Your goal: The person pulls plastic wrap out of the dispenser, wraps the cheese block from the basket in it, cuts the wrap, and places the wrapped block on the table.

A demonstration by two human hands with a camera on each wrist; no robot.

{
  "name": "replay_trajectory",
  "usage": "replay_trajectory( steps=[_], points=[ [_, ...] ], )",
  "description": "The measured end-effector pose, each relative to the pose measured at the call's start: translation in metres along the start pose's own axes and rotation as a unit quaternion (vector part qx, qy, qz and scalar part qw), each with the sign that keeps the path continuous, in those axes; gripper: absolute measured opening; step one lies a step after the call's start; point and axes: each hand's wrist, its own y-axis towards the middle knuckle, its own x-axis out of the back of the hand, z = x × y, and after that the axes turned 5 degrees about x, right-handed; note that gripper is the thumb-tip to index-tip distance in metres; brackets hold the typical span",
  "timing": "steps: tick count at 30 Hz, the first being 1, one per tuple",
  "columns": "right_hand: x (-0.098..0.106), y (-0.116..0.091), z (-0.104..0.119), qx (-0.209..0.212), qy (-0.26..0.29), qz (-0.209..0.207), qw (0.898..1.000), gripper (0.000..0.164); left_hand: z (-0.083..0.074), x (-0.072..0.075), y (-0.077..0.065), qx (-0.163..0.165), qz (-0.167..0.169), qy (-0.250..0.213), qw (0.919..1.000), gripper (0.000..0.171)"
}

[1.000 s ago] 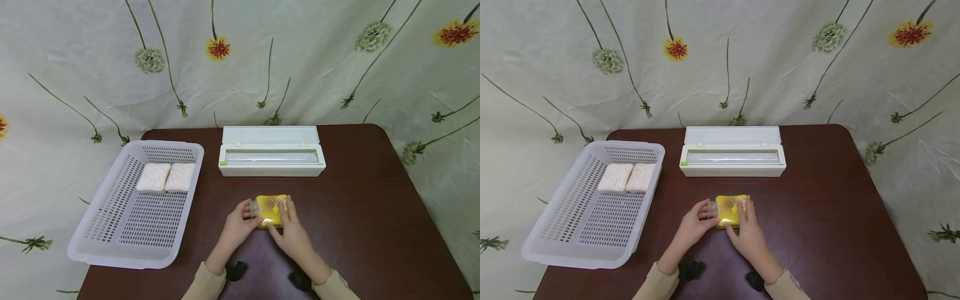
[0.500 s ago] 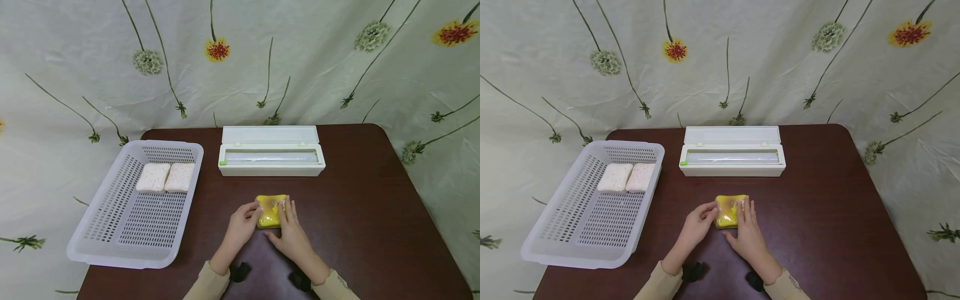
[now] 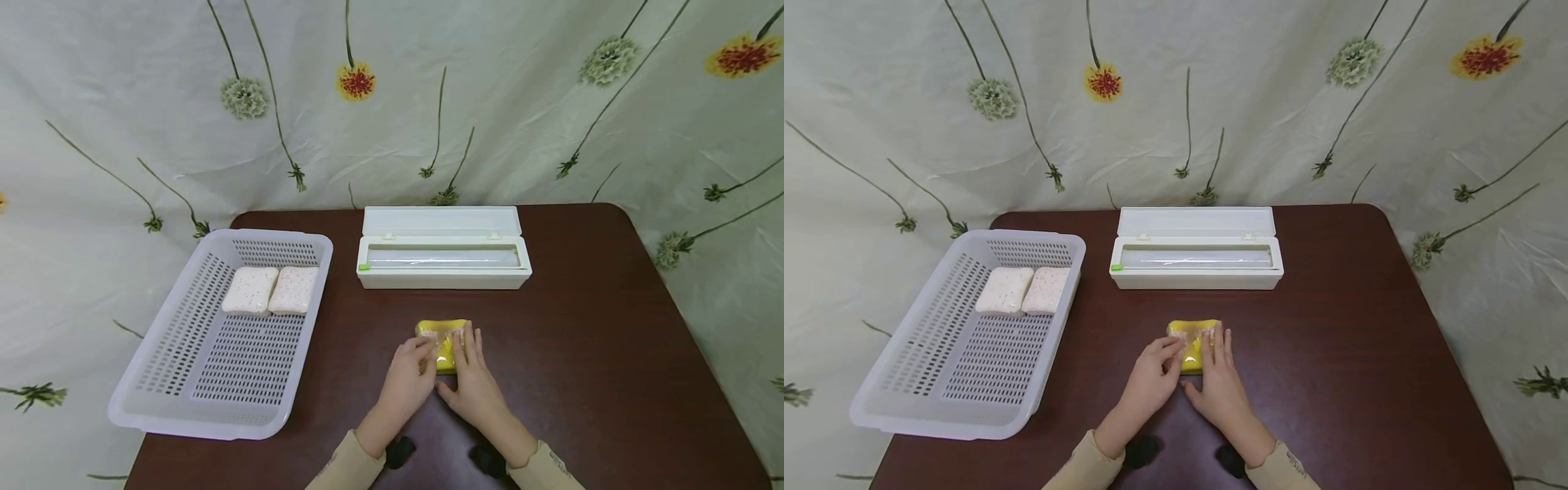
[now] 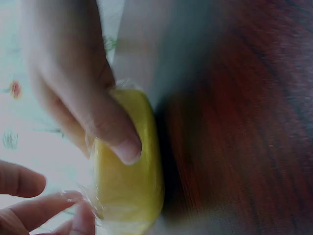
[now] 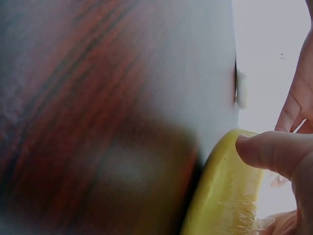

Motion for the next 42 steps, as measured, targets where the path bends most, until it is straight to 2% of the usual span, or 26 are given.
replay_trajectory(
  steps=[3, 7, 11, 14, 20, 25, 29, 33, 37, 40, 42],
  points=[
    [0.0, 0.0, -0.001, 0.01, -0.004, -0.007, 1.0, 0.092, -0.001, -0.007, -0.006, -0.056, -0.018, 0.06, 0.9964, 0.032],
    [0.001, 0.0, 0.0, 0.02, -0.006, -0.011, 1.0, 0.089, -0.002, -0.016, -0.01, -0.115, -0.05, 0.145, 0.9815, 0.035],
    [0.0, -0.001, 0.0, 0.025, -0.006, -0.013, 1.0, 0.081, -0.002, -0.022, -0.012, -0.136, -0.066, 0.207, 0.9665, 0.04],
    [0.0, -0.001, -0.001, 0.036, -0.013, -0.018, 0.999, 0.076, -0.002, -0.023, -0.014, -0.131, -0.057, 0.228, 0.963, 0.043],
    [0.0, 0.001, -0.003, 0.055, -0.054, -0.023, 0.997, 0.074, -0.001, -0.023, -0.013, -0.116, 0.016, 0.226, 0.967, 0.051],
    [0.003, 0.002, -0.002, 0.056, -0.085, -0.017, 0.995, 0.073, 0.002, -0.02, -0.01, -0.124, 0.043, 0.223, 0.9659, 0.05],
    [0.005, 0.002, -0.002, 0.06, -0.088, -0.017, 0.994, 0.075, 0.005, -0.014, -0.008, -0.108, 0.063, 0.181, 0.9755, 0.051],
    [0.006, 0.001, -0.004, 0.075, -0.08, -0.031, 0.993, 0.079, 0.011, -0.005, -0.007, -0.108, 0.066, 0.125, 0.9841, 0.051],
    [0.006, 0.001, -0.007, 0.096, -0.089, -0.035, 0.991, 0.078, 0.019, 0.004, -0.005, -0.129, 0.046, 0.081, 0.9873, 0.048],
    [0.006, 0.002, -0.009, 0.106, -0.107, -0.035, 0.988, 0.076, 0.025, 0.008, -0.004, -0.145, 0.035, 0.094, 0.9844, 0.048],
    [0.006, 0.002, -0.009, 0.107, -0.121, -0.032, 0.986, 0.075, 0.029, 0.009, -0.003, -0.152, 0.044, 0.122, 0.9799, 0.052]
  ],
)
